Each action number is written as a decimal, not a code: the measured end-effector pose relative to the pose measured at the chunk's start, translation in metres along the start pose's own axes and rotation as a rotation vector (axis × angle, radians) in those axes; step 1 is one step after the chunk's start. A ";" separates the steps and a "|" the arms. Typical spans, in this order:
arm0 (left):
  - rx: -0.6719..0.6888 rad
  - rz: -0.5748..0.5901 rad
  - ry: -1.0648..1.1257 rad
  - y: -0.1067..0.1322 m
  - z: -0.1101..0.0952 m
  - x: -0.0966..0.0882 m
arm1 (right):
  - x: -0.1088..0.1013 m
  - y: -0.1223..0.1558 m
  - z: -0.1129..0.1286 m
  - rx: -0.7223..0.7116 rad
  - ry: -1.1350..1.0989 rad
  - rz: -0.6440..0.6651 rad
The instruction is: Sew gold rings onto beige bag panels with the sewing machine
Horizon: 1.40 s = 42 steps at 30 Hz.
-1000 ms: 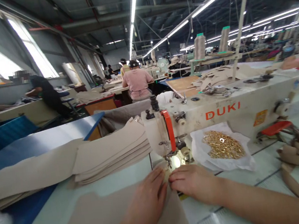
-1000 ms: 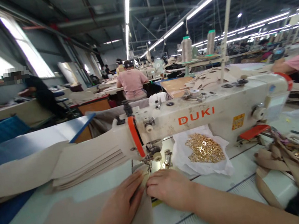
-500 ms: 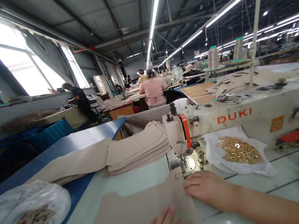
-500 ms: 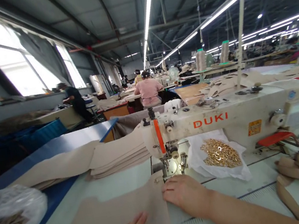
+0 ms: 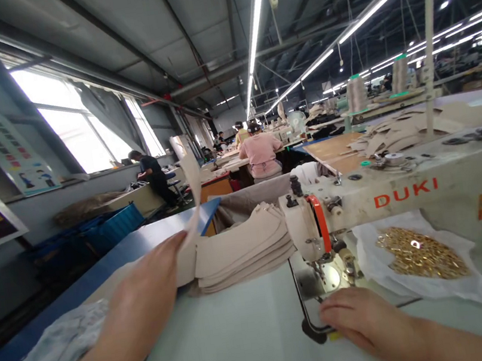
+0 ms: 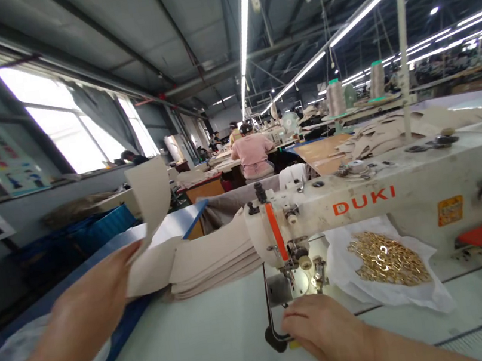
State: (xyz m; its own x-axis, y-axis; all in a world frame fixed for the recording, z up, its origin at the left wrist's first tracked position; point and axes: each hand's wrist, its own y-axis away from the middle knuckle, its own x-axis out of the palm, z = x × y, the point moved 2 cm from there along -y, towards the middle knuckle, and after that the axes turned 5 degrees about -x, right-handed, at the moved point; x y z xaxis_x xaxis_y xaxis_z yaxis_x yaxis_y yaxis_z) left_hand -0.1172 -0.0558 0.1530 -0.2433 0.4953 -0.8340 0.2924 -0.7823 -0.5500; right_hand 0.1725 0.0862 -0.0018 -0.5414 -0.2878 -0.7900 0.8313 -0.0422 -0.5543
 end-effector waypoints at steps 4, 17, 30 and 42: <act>-0.030 0.125 -0.069 -0.056 -0.036 0.067 | 0.006 0.002 -0.009 0.018 0.001 0.017; -0.103 0.323 -0.138 -0.021 -0.044 0.155 | 0.022 0.007 -0.022 -0.062 -0.011 0.007; -0.325 0.401 -0.319 0.011 0.109 0.114 | 0.006 -0.001 -0.006 0.017 -0.020 0.063; -0.364 -0.062 -0.338 -0.020 0.122 0.024 | 0.006 -0.002 -0.005 0.032 0.029 0.016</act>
State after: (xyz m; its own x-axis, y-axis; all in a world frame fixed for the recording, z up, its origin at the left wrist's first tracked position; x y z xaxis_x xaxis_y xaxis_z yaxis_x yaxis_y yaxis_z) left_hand -0.2419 -0.0740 0.1497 -0.5391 0.3396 -0.7708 0.5572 -0.5425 -0.6287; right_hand 0.1671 0.0895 -0.0069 -0.5307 -0.2612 -0.8063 0.8434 -0.0686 -0.5329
